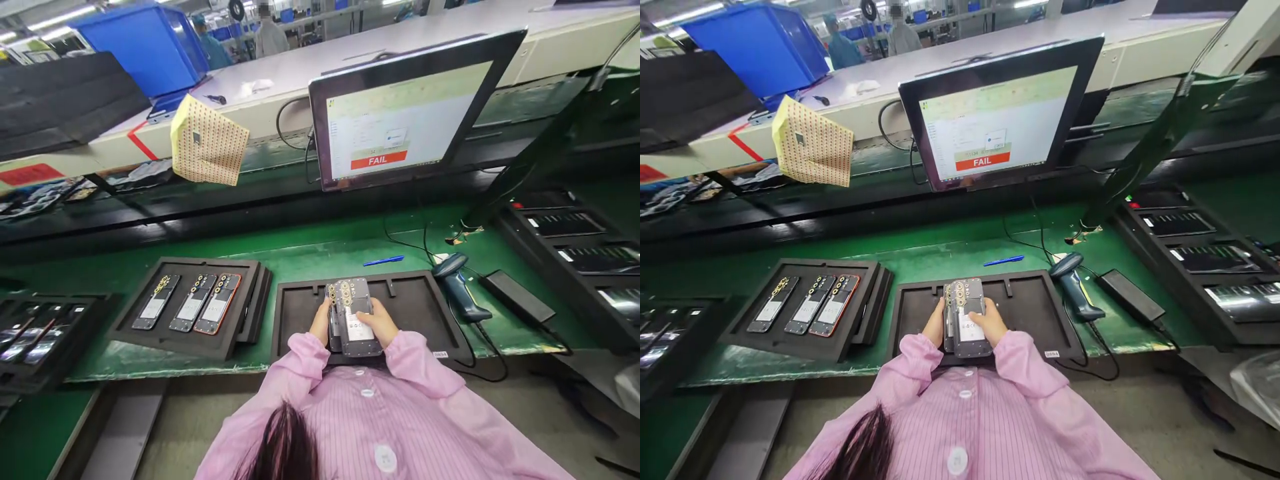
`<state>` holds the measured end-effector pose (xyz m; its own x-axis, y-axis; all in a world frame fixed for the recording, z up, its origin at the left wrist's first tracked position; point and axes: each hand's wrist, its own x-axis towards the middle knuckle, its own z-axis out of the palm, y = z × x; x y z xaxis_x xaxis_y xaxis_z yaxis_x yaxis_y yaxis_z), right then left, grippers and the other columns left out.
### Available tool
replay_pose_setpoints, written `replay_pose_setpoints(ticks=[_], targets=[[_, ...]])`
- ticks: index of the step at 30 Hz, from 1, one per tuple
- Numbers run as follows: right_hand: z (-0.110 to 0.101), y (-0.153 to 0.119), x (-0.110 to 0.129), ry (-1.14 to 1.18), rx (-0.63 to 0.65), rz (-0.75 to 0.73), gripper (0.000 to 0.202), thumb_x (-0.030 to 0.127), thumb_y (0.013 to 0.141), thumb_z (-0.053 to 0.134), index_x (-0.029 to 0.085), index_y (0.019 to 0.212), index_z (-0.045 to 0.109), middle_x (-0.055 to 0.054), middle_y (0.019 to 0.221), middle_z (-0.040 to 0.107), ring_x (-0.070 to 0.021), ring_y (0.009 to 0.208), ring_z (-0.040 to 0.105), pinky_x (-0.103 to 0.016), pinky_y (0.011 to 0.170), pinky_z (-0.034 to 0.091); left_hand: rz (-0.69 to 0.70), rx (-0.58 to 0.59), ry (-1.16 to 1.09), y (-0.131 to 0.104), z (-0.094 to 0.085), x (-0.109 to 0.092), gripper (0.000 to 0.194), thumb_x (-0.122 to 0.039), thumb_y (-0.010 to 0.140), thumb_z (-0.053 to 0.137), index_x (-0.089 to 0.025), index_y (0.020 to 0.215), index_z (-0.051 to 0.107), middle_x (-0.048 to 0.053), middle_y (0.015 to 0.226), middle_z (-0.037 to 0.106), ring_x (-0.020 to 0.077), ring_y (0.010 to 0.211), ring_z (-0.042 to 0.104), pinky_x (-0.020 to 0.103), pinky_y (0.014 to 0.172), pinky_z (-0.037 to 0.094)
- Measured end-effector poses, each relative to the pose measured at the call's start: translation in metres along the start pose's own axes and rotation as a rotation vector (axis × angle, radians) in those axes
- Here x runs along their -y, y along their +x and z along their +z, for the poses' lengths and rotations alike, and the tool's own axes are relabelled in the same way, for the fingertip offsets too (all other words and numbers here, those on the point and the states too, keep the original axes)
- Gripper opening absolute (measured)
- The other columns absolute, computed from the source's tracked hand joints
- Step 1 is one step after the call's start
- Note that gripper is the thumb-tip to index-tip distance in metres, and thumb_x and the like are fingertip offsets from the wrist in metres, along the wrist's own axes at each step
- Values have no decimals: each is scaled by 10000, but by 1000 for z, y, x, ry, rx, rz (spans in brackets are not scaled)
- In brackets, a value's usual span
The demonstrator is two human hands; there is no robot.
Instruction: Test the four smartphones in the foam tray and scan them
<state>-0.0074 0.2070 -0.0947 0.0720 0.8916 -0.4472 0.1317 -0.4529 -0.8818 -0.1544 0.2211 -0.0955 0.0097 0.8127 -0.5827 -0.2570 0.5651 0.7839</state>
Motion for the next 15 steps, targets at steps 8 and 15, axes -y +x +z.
replay_pose_setpoints(ticks=[8,15], targets=[[55,23,-15,45,-196,-119,556,442,711,404,146,1180,441,-173,1323,381,-289,1308,286,-416,1084,230,55,-114,136,8,-4,14,470,-288,525,777,-127,900,544,129,897,675,226,802,654,321,746,498],[35,32,-20,195,-267,-368,718,557,748,435,214,1360,283,-82,1472,207,-227,1364,185,-382,1115,197,340,-58,848,-10,1,-25,408,-242,615,633,-192,1008,536,50,912,677,191,841,635,269,764,452]])
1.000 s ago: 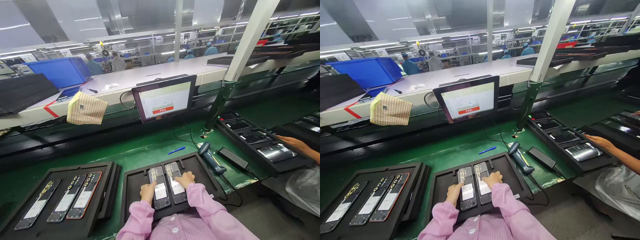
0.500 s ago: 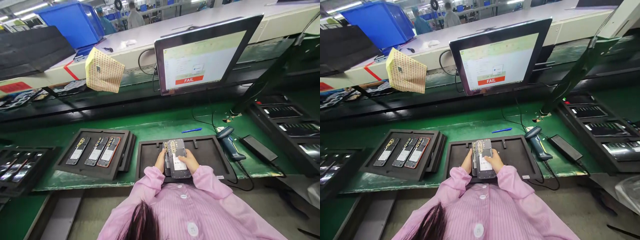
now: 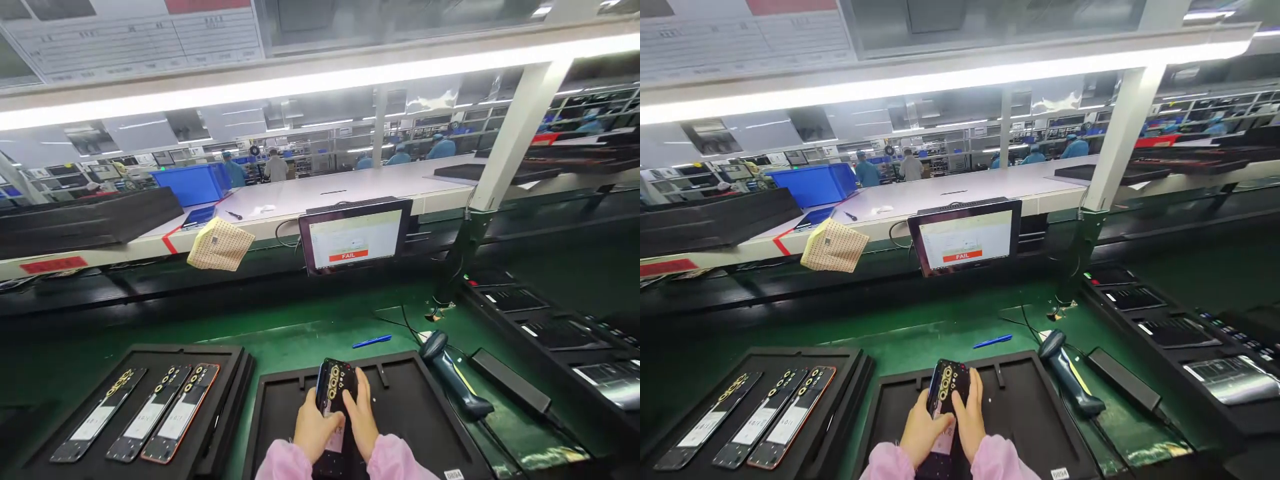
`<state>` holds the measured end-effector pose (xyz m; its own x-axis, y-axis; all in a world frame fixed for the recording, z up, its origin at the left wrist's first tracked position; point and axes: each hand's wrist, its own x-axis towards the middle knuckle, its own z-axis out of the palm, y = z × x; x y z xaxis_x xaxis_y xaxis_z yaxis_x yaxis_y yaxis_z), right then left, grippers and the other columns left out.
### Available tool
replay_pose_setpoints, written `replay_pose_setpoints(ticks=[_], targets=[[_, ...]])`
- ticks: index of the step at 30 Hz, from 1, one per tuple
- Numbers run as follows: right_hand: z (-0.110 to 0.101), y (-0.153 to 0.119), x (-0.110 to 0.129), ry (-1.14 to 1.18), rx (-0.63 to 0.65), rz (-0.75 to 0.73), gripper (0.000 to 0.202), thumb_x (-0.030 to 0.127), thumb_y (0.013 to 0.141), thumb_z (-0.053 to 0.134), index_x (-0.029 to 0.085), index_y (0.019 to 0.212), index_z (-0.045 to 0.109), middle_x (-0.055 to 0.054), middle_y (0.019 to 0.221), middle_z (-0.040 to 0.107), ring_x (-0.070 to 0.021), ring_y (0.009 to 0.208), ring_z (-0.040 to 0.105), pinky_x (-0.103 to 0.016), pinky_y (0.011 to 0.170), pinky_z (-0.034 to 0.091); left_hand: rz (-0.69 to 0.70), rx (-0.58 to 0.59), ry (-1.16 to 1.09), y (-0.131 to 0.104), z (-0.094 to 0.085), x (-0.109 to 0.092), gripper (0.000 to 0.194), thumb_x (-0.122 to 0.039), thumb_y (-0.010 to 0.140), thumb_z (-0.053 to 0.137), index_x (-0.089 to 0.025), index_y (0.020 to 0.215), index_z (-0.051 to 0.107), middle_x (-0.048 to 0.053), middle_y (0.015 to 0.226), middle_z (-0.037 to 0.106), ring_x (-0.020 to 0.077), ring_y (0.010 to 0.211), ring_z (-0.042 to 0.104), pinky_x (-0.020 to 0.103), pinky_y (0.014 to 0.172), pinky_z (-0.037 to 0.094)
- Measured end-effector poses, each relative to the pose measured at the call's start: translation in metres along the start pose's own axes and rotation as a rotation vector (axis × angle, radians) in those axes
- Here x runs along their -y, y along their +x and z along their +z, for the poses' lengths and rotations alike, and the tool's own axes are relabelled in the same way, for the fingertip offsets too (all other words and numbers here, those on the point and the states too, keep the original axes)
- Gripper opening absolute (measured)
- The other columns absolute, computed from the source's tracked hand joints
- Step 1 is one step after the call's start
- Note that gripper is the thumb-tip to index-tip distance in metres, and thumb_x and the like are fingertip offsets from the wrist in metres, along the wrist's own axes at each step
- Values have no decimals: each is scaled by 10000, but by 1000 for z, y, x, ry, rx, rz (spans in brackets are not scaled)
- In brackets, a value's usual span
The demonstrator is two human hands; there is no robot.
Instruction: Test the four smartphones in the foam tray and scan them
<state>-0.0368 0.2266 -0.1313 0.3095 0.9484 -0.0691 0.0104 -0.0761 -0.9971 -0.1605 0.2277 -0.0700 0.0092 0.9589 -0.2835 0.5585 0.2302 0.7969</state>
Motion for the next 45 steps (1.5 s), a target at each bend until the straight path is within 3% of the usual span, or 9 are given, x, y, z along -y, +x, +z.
replay_pose_setpoints(ticks=[4,7,10,15,18,22,29,36,45], targets=[[-35,15,22,-125,-42,-206,572,529,785,429,226,1270,463,-67,1440,315,-232,1366,184,-431,1121,157,273,142,429,1,4,-25,594,-228,586,636,-203,1161,490,83,1124,605,256,1033,564,338,887,407],[-55,26,16,-179,-41,-160,545,558,732,492,205,1133,596,-102,1319,489,-286,1350,221,-506,1108,124,370,248,693,5,22,-31,664,-180,592,602,-161,1239,453,140,1166,562,318,1045,533,431,890,400],[-65,33,2,-96,18,-57,620,636,658,538,182,1066,646,-130,1261,542,-308,1312,305,-477,1094,209,429,280,769,6,30,-22,659,-158,605,576,-156,1251,444,147,1144,560,321,1015,529,454,862,410],[-73,25,13,-19,139,11,701,735,604,520,178,999,675,-144,1211,579,-319,1277,361,-476,1073,247,445,59,413,-3,15,16,570,-301,571,694,-190,1106,534,119,1183,537,306,1107,471,447,973,340],[-71,19,31,-61,184,4,742,735,603,504,147,1031,648,-164,1221,567,-309,1268,379,-456,1061,268,261,-90,-86,-10,14,30,651,-328,590,694,-178,1176,453,120,1236,501,248,1146,474,375,995,348],[-67,21,34,-116,184,100,601,574,676,513,171,1117,584,-99,1288,525,-220,1243,420,-361,1064,275,62,-260,-452,-9,28,31,298,-287,794,476,-182,1072,503,87,1176,553,169,1121,502,323,1005,332],[-69,29,35,-237,175,225,395,289,591,579,199,969,644,-48,1127,632,-216,1130,517,-343,1016,339,74,-242,-497,-7,30,30,236,-248,791,486,-190,1007,559,61,1124,598,169,1063,532,342,981,347],[-62,36,41,-384,117,383,335,263,590,561,176,897,663,-78,1083,644,-249,1039,569,-370,939,406,110,-215,-507,-9,31,35,254,-257,792,494,-205,1031,563,55,1147,588,176,1093,517,345,988,343],[-55,36,53,-485,135,401,460,295,538,660,139,970,643,-120,1103,623,-277,1051,561,-383,964,385,149,-204,-527,-7,32,37,266,-261,793,494,-202,1044,560,58,1151,588,177,1103,513,346,990,344]])
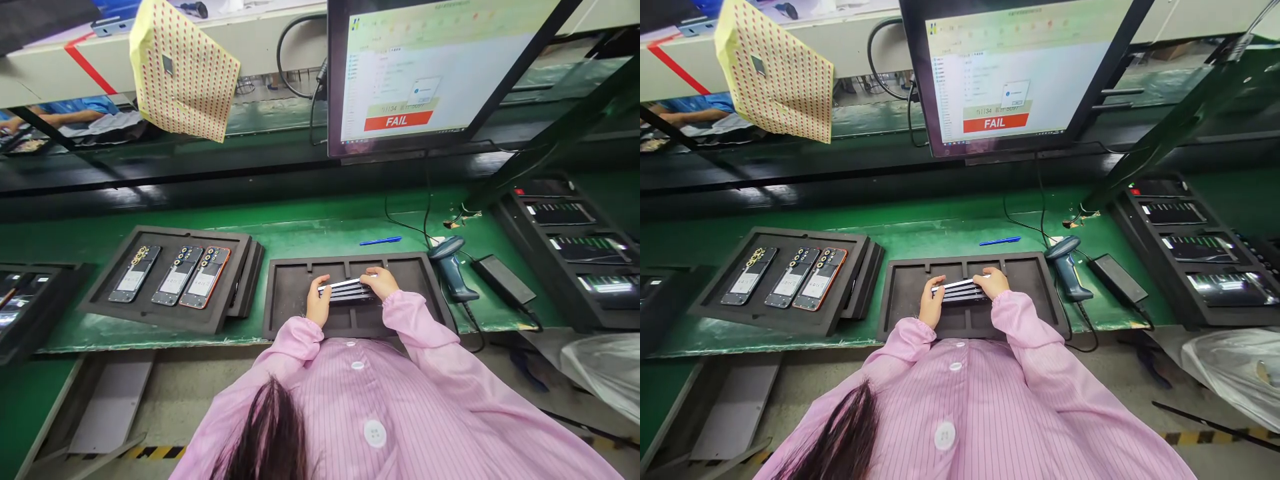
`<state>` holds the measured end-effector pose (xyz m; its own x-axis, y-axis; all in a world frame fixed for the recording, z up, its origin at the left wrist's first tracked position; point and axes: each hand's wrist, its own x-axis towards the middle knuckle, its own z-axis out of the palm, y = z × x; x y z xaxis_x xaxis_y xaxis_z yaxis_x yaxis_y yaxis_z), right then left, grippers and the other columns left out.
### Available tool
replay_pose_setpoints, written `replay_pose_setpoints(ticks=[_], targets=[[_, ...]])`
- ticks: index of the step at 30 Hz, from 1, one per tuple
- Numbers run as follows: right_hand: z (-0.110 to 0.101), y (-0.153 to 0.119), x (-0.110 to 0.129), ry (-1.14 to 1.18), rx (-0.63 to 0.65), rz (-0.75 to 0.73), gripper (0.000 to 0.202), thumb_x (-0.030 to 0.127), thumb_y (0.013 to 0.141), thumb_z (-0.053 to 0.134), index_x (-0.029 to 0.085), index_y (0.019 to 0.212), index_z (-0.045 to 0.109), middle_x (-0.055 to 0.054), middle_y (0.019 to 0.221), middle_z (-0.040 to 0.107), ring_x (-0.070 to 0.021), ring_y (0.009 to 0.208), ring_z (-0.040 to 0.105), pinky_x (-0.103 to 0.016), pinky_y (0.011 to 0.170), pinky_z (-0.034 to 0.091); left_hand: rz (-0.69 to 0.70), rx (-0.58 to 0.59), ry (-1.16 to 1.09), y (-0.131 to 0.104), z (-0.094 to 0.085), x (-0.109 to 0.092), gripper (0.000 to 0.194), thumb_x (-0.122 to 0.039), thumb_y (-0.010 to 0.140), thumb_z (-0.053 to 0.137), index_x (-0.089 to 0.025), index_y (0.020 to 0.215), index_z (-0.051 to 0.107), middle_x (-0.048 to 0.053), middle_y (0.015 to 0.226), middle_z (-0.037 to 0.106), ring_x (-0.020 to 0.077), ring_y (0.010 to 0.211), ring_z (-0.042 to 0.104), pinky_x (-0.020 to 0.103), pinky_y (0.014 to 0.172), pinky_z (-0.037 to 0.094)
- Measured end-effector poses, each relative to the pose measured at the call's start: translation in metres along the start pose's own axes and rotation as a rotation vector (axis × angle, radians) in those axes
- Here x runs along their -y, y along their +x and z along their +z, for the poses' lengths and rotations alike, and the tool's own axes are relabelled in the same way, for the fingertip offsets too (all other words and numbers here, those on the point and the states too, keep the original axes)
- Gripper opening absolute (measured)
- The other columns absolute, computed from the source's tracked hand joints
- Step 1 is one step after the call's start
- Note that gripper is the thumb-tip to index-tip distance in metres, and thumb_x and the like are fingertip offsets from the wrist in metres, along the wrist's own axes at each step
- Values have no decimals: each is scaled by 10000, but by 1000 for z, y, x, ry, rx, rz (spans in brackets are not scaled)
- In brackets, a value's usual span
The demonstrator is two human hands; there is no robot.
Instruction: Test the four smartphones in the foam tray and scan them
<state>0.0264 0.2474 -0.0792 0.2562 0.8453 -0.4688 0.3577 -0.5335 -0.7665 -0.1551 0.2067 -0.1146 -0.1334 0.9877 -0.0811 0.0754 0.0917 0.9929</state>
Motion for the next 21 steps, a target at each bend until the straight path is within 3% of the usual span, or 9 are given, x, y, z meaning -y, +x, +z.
replay_pose_setpoints(ticks=[8,21], targets=[[-12,0,-9,97,103,-83,510,172,604,539,171,1111,594,-69,1244,563,-200,1144,520,-310,978,399,-10,-17,-1,1,2,-1,235,-251,787,495,-201,1003,570,59,1106,604,179,1064,538,350,964,367],[-9,2,-12,27,92,-80,616,208,561,643,142,1167,556,-115,1282,517,-260,1213,451,-376,1066,292,-6,-20,-24,1,3,2,232,-247,777,504,-205,998,562,55,1101,603,174,1053,539,344,960,369]])
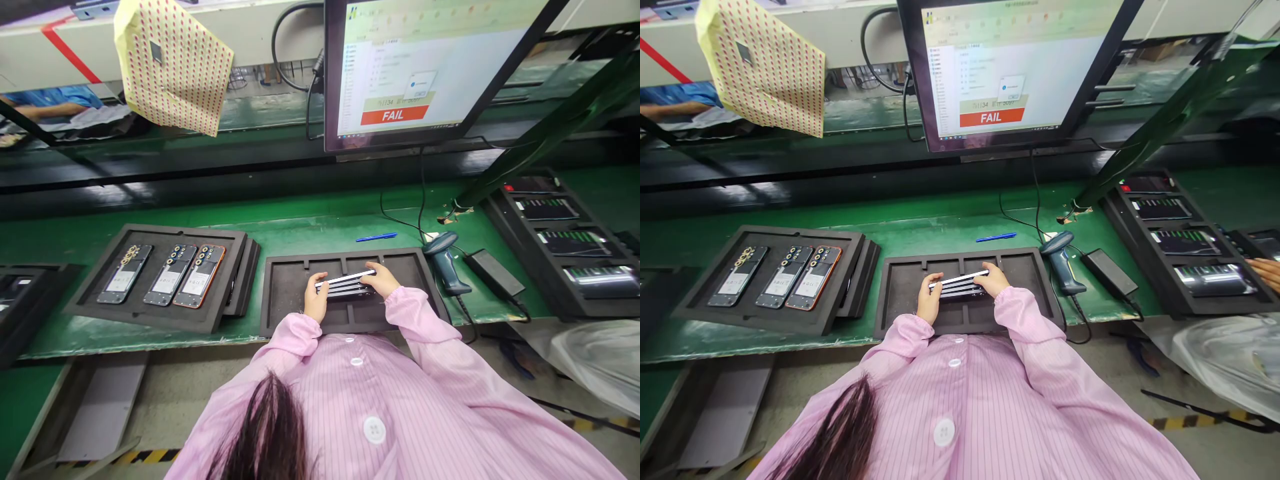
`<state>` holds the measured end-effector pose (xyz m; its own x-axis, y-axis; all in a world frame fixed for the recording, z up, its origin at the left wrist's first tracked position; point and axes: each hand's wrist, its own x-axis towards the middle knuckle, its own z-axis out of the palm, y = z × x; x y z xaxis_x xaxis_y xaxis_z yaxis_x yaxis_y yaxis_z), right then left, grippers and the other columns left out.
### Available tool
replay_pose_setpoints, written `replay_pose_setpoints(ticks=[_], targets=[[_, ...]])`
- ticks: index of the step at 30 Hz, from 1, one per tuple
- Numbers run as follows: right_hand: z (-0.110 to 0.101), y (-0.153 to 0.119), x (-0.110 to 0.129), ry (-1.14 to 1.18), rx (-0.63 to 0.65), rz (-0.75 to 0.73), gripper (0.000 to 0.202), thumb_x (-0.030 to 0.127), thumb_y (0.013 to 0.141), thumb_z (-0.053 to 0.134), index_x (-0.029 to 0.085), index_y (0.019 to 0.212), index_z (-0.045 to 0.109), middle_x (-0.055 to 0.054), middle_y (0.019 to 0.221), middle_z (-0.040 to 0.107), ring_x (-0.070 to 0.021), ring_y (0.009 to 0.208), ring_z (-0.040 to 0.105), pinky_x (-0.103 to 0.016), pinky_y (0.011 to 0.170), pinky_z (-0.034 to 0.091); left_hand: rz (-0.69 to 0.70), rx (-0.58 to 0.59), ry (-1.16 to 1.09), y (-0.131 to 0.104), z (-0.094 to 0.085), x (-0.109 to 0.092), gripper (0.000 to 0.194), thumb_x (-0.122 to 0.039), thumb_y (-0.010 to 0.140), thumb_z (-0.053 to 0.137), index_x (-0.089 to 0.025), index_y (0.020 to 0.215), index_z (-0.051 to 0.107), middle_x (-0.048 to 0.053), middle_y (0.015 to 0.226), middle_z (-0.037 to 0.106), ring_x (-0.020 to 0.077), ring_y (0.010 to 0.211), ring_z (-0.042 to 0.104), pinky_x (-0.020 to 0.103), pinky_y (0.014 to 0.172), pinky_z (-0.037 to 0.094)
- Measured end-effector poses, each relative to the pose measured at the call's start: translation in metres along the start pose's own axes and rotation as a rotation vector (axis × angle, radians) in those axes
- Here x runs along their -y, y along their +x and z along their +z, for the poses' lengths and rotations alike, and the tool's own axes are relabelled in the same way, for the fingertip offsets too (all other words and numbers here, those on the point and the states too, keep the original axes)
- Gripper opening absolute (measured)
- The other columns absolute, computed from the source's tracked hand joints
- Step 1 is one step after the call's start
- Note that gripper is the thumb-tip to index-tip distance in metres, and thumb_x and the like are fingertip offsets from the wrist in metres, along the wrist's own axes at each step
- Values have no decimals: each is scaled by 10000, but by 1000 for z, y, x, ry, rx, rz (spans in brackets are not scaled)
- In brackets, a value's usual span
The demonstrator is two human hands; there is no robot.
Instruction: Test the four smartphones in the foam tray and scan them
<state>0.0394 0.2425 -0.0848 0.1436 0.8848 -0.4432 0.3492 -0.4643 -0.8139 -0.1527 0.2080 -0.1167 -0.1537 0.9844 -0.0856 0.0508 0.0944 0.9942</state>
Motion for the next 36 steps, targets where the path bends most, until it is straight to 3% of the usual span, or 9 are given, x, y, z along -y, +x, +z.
replay_pose_setpoints(ticks=[8,19,25,36], targets=[[-12,-7,0,16,92,-56,731,104,567,574,112,1288,446,-111,1379,419,-204,1255,410,-301,1065,297,7,-1,18,2,0,1,237,-241,774,507,-199,1000,565,52,1088,607,171,1046,538,342,967,364],[-9,-9,2,-25,86,-43,909,221,529,688,61,1353,341,-165,1419,337,-264,1315,304,-367,1103,201,10,-9,15,2,-1,4,230,-246,780,512,-199,998,568,52,1082,610,172,1044,541,345,966,369],[-16,-8,-6,24,182,-80,881,116,514,624,137,1352,357,-98,1429,341,-223,1262,397,-327,1050,315,8,4,11,3,-1,6,232,-258,785,509,-201,1003,564,50,1086,607,168,1044,539,336,959,371],[-8,-21,13,-136,92,-16,1010,178,465,714,101,1378,290,-169,1428,310,-275,1299,329,-361,1080,252,31,-3,17,3,-1,7,231,-255,781,511,-201,999,567,48,1072,609,165,1033,539,328,955,374]])
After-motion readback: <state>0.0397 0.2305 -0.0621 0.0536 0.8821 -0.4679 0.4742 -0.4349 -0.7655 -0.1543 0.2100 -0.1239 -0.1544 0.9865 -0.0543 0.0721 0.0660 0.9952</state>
